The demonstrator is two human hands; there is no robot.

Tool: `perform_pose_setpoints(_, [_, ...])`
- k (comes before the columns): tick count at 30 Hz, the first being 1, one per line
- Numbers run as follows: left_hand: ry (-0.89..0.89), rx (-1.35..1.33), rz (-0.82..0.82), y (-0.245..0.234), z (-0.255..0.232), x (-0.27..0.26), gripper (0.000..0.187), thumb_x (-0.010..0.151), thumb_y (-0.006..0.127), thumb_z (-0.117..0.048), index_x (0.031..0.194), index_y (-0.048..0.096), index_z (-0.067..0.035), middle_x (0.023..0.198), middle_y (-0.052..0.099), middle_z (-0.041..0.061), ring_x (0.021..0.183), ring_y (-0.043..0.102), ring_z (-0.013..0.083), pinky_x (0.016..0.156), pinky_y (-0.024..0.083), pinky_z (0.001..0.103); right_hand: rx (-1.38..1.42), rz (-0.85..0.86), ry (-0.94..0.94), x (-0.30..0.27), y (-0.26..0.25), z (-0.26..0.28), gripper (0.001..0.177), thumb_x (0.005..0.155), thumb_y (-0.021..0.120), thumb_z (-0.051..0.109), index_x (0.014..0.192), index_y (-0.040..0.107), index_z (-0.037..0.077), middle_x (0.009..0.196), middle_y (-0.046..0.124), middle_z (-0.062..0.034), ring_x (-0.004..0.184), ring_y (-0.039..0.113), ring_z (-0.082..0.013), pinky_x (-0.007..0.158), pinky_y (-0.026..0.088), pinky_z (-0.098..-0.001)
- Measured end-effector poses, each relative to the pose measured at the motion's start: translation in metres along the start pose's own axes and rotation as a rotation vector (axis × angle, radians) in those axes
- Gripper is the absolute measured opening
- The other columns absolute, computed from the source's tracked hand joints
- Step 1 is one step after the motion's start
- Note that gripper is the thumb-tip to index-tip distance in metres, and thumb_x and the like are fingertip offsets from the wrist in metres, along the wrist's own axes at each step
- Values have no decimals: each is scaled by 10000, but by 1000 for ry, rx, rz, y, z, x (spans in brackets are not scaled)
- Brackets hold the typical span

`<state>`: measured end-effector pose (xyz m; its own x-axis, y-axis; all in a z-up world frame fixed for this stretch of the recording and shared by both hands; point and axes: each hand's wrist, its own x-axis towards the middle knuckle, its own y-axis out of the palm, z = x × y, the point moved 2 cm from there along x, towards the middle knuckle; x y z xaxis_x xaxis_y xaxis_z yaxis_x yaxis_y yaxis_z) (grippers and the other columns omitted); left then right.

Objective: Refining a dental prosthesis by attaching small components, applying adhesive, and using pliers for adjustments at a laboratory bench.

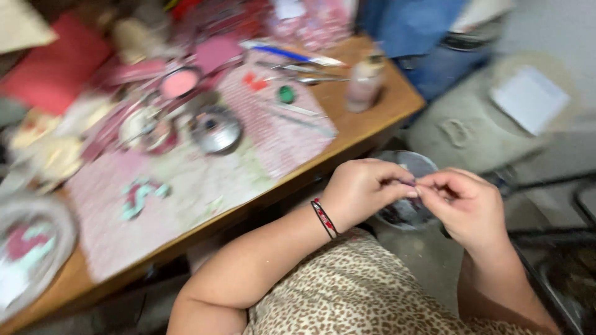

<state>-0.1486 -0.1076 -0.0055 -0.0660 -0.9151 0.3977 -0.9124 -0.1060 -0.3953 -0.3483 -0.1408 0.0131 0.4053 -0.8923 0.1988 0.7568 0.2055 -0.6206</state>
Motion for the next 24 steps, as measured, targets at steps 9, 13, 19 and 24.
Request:
perform_pose_setpoints(9, [229, 685, -390, -123, -42, -112, 326, 1078, 567, -327, 859, 594, -88, 729, 584, 59, 662, 604, 279, 589, 445, 400, 50, 312, -368, 19, 109, 85, 67, 887, 783, 151, 916, 778, 91, 919, 786, -20, 822, 710, -138, 820, 514, -273])
perform_pose_setpoints(13, [158, 828, -495, -161, -53, -154, 326, 1073, 606, -333, 840, 614, -106, 705, 579, 37, 622, 587, 246, 560, 427, 363, 85, 374, -466, 18, 150, 129, 84, 893, 771, 184, 879, 758, 103, 863, 771, -11, 760, 698, -120, 673, 496, -253])
perform_pose_setpoints(19, [150, 944, -587, -196, -52, -195, 259, 1051, 694, -238, 828, 653, -113, 708, 574, 22, 624, 574, 221, 558, 447, 341, 273, 363, -561, 16, 192, 183, 109, 832, 836, 103, 822, 744, 46, 758, 718, -60, 672, 662, -138, 685, 517, -253])
perform_pose_setpoints(24, [122, 1010, -709, -221, -41, -212, 124, 999, 684, -256, 899, 702, -186, 735, 600, -58, 618, 626, 163, 592, 543, 287, 321, 385, -651, 25, 220, 205, 47, 826, 827, 117, 799, 791, 130, 753, 759, -43, 686, 722, -284, 698, 574, -399])
